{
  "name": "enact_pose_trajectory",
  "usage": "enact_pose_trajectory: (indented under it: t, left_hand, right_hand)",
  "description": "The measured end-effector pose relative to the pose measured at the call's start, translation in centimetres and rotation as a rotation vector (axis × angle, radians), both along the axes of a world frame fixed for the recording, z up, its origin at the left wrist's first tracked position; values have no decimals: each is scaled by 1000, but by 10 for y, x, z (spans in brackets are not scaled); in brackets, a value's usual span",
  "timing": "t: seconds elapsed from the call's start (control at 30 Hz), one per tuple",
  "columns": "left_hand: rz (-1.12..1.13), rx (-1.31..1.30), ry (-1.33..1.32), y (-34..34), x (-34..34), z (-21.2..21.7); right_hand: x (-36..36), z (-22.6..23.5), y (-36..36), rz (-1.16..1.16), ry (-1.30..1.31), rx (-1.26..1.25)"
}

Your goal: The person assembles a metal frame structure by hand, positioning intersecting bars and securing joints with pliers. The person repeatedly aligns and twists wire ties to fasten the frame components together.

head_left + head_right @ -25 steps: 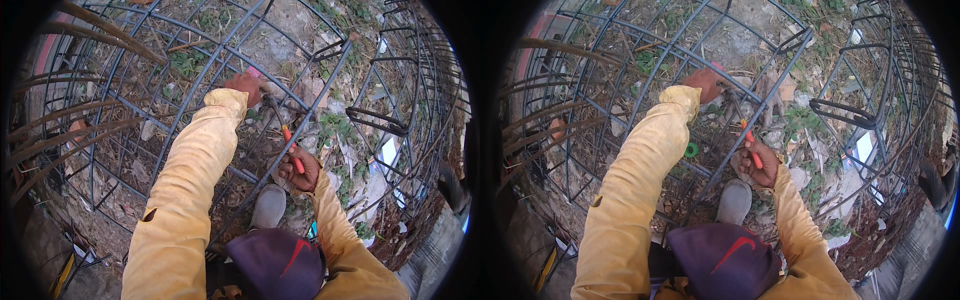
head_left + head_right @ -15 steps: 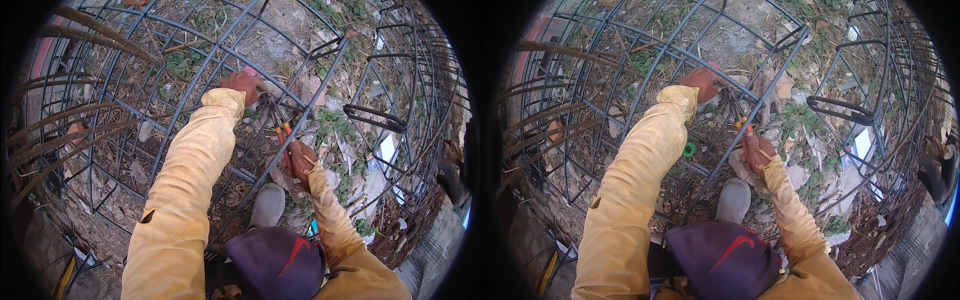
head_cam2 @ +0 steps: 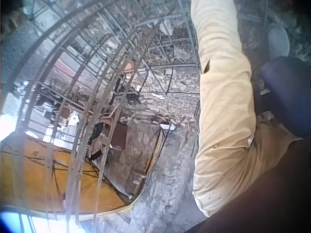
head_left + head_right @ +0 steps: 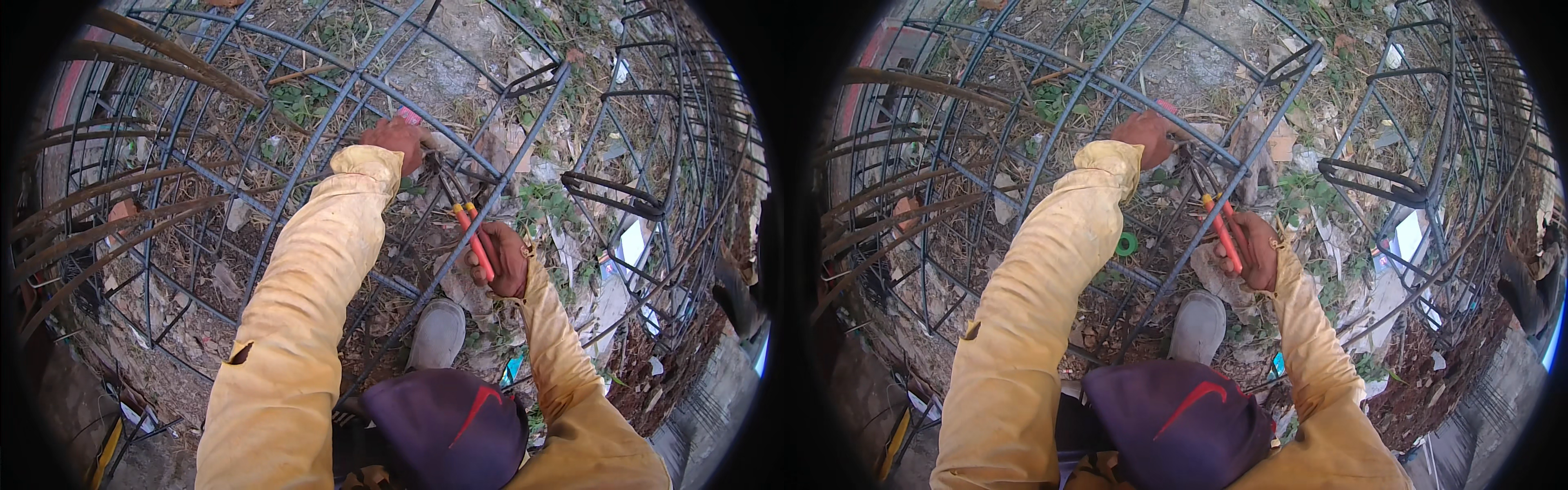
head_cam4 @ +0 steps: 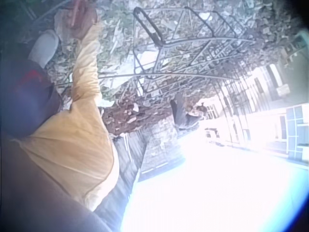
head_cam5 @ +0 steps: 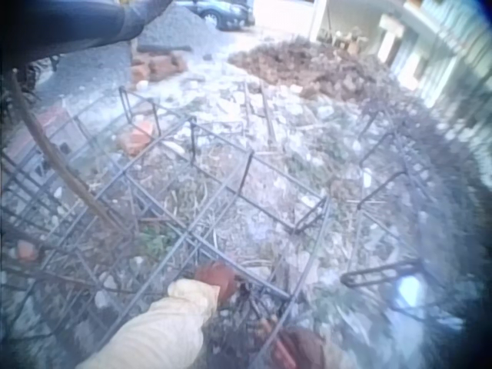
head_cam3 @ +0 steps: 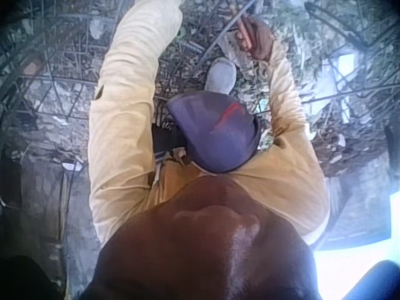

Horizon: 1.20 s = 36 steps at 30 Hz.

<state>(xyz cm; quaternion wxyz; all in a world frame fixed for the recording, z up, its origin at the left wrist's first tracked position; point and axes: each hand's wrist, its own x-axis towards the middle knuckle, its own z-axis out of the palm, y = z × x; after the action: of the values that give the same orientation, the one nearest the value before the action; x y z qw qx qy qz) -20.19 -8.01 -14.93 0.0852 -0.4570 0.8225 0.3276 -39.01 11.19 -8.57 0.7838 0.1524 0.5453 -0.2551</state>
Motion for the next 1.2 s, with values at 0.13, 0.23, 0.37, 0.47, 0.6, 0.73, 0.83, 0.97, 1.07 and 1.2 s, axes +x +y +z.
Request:
enact_pose_trajectory:
  t: [0.13, 0.23, 0.37, 0.47, 0.6, 0.73, 0.83, 0.97, 1.07, 1.2]
  left_hand:
    - [-8, 20, -20, -1, -6, 6]
    - [-11, 25, -28, 0, -6, 10]
    - [10, 19, -19, 1, -1, 6]
    - [18, 12, -1, 1, -3, 5]
    - [23, 11, 2, 2, -4, 8]
    - [8, 19, 2, 0, -4, 2]
    - [-5, 5, 40, -1, -1, -6]
    - [16, -4, 21, 2, -2, 1]
    - [22, 3, 25, 3, 0, 7]
    - [6, 11, 8, 1, -2, 9]
  right_hand:
    - [34, -17, 32, -609, -944, -303]
    - [41, -25, 40, -707, -917, -308]
    - [28, -15, 31, -602, -773, -320]
    - [18, -4, 30, -514, -599, -288]
    - [11, -2, 19, -14, -241, -349]
    - [23, 6, 16, 389, 489, -389]
    - [24, 10, 22, 924, 1098, -477]
    - [16, 2, 21, 792, 915, -378]
    - [19, 8, 23, 208, 262, -169]
    - [26, -3, 33, -391, -526, -156]
